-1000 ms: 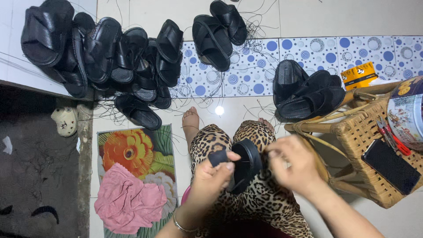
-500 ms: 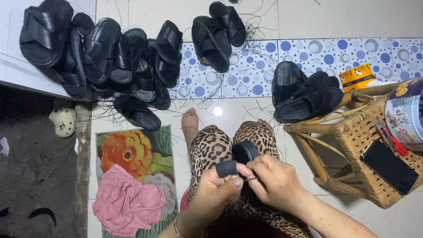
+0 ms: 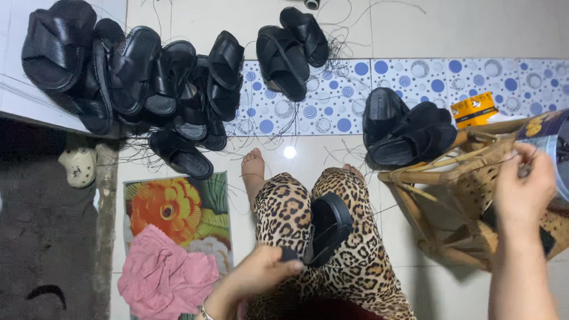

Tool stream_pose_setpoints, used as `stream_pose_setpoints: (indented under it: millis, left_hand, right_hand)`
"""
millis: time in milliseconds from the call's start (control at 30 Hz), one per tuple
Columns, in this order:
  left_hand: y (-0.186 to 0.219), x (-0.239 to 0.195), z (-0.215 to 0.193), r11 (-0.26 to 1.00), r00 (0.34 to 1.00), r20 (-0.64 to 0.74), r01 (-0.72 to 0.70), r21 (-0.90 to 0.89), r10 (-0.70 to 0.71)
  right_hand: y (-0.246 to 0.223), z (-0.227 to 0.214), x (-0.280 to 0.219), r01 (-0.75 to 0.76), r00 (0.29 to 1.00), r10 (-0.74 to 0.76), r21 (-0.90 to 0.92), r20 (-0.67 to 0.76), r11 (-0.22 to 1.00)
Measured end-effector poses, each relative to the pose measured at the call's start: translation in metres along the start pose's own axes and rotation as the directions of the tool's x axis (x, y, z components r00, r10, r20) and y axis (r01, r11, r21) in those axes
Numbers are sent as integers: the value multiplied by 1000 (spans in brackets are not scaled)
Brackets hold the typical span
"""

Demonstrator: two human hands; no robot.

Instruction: The person sits on the floor and sews a black sandal using a needle and thread. They repeatedly pull the thread through the sandal sole and upper, adjusting the sandal on their lap. Other sandals are visible on the floor nearby.

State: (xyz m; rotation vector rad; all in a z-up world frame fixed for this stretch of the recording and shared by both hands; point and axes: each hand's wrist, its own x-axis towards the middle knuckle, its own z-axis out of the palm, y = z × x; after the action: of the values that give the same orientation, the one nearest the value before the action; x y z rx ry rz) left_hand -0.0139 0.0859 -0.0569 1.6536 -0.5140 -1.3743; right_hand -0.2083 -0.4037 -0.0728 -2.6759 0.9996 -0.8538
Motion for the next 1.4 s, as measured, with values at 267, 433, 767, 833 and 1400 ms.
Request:
stream_pose_setpoints:
  millis: [267,433,767,833,1400]
  left_hand:
    - [76,28,12,487,783,-324,-595,-639,532]
    - [43,31,-38,-86,827,-551,-545,-834,108]
    - [-35,61,-39,320,781,-623,-580,-749,-40]
    - [-35,64,-28,638,652,-758,-591,-493,18]
    - [-167,-7,-146,393,597,-772,-670,-630,-219]
  right_hand:
    - [-206,-10,-52,-229,453,-368,505,812,832]
    - [-208,-33,-34,-89,446,-559,656,699,750]
    - [-218,47,-53,-799,574,-66,540,816,-265]
    - [-217,46,-52,-768,630,-69,609,773,-198]
    - [-195,-31,17,-799,361,134,232,923,554]
